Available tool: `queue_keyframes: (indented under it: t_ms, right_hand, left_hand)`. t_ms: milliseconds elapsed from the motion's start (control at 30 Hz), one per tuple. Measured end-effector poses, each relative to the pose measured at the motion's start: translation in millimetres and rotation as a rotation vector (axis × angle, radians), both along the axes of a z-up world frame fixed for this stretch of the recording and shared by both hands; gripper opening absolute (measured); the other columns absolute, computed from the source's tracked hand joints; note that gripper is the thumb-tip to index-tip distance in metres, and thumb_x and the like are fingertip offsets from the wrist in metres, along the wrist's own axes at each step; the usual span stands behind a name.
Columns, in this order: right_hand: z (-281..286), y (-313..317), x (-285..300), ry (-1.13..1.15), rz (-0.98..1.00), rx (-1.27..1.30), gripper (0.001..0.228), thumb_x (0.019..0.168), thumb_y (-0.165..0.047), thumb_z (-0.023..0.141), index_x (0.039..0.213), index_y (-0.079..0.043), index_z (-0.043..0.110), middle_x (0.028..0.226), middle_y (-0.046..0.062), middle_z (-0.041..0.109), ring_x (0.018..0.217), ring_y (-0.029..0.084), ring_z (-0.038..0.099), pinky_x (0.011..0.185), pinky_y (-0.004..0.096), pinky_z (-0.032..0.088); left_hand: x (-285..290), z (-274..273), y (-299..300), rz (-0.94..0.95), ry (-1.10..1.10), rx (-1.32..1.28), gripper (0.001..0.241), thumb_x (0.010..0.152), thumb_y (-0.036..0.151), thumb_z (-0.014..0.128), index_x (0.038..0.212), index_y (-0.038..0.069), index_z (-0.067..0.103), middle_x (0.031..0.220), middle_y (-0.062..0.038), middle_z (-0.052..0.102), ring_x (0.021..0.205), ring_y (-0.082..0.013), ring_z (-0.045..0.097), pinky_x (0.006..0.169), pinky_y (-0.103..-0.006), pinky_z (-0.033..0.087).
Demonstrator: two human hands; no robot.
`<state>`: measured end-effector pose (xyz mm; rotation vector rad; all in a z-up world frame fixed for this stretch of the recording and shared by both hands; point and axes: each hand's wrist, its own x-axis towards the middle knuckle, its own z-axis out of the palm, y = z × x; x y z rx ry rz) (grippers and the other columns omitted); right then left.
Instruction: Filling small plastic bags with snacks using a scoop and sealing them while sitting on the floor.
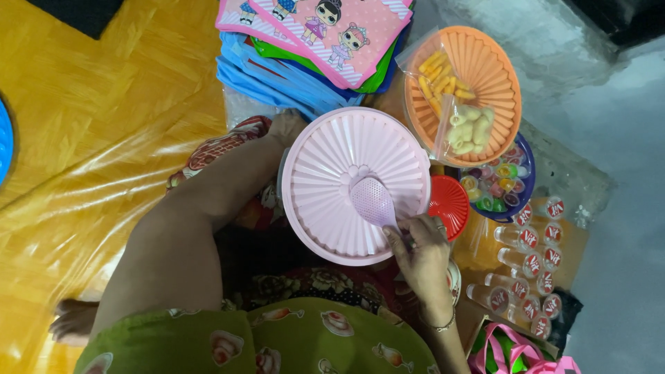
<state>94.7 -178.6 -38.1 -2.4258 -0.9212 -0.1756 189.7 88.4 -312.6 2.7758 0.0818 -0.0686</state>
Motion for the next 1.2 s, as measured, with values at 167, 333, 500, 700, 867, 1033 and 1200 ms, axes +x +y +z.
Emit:
queue_keyframes:
  t_ms: [167, 333, 500, 700, 867, 1033, 1200]
  right_hand:
    - [0, 0, 0, -0.004, 0.007, 0.003, 0.016, 0.069, -0.021, 0.071, 0.069, -0.008, 0.06, 0.059, 0.006, 0.052, 0.058, 0.028, 0.053, 0.054, 0.033, 0.043]
    - [2, 2, -1, 0.001, 0.012, 0.015, 0.016, 0.07, -0.019, 0.07, 0.069, -0.008, 0.06, 0.06, 0.007, 0.053, 0.058, 0.029, 0.053, 0.054, 0.034, 0.043]
    - [3, 2, -2, 0.001, -0.015, 0.014, 0.015, 0.071, -0.021, 0.069, 0.069, -0.01, 0.06, 0.06, 0.006, 0.053, 0.057, 0.027, 0.054, 0.054, 0.032, 0.044]
    - [6, 2, -4, -0.025, 0.003, -0.027, 0.016, 0.073, -0.025, 0.067, 0.07, -0.012, 0.06, 0.061, 0.003, 0.054, 0.058, 0.025, 0.054, 0.057, 0.031, 0.044]
    - [8, 0, -3, -0.02, 0.004, -0.037, 0.017, 0.073, -0.024, 0.068, 0.071, -0.009, 0.059, 0.062, 0.006, 0.055, 0.058, 0.028, 0.056, 0.055, 0.034, 0.044]
    - [4, -4, -7, -0.01, -0.019, -0.011, 0.017, 0.073, -0.025, 0.068, 0.071, -0.011, 0.059, 0.066, 0.006, 0.058, 0.059, 0.027, 0.056, 0.055, 0.033, 0.044]
    - [2, -17, -12, 0.222, -0.237, 0.158, 0.009, 0.081, -0.008, 0.056, 0.086, -0.003, 0.05, 0.061, 0.001, 0.054, 0.048, 0.009, 0.046, 0.044, 0.021, 0.04]
  left_hand:
    - [-1, 5, 3, 0.021, 0.024, -0.01, 0.033, 0.08, 0.03, 0.049, 0.096, 0.002, 0.057, 0.093, -0.017, 0.053, 0.085, -0.0386, 0.055, 0.068, -0.0477, 0.044]
    - [1, 13, 8, 0.042, 0.048, -0.021, 0.034, 0.08, 0.032, 0.048, 0.097, 0.005, 0.058, 0.094, -0.016, 0.054, 0.088, -0.0374, 0.055, 0.07, -0.0473, 0.043]
    - [3, 22, 10, 0.066, 0.076, -0.033, 0.035, 0.08, 0.035, 0.048, 0.098, 0.008, 0.059, 0.095, -0.014, 0.057, 0.091, -0.0359, 0.055, 0.073, -0.0469, 0.043]
    - [5, 28, 11, 0.086, 0.102, -0.043, 0.036, 0.08, 0.038, 0.047, 0.1, 0.011, 0.06, 0.096, -0.012, 0.059, 0.094, -0.0343, 0.055, 0.076, -0.0464, 0.042]
    - [0, 52, 32, 0.159, 0.111, -0.285, 0.024, 0.076, 0.031, 0.053, 0.091, 0.012, 0.058, 0.086, -0.012, 0.063, 0.086, -0.0351, 0.059, 0.068, -0.0464, 0.048]
    - [-24, 137, 62, 0.156, -0.07, -0.294, 0.02, 0.081, 0.024, 0.052, 0.079, 0.007, 0.063, 0.075, -0.017, 0.062, 0.079, -0.0383, 0.059, 0.069, -0.0463, 0.047]
    - [-57, 215, 91, 0.331, -0.212, -0.989, 0.026, 0.091, 0.024, 0.051, 0.074, 0.007, 0.062, 0.059, 0.003, 0.047, 0.051, -0.006, 0.039, 0.047, -0.0196, 0.034]
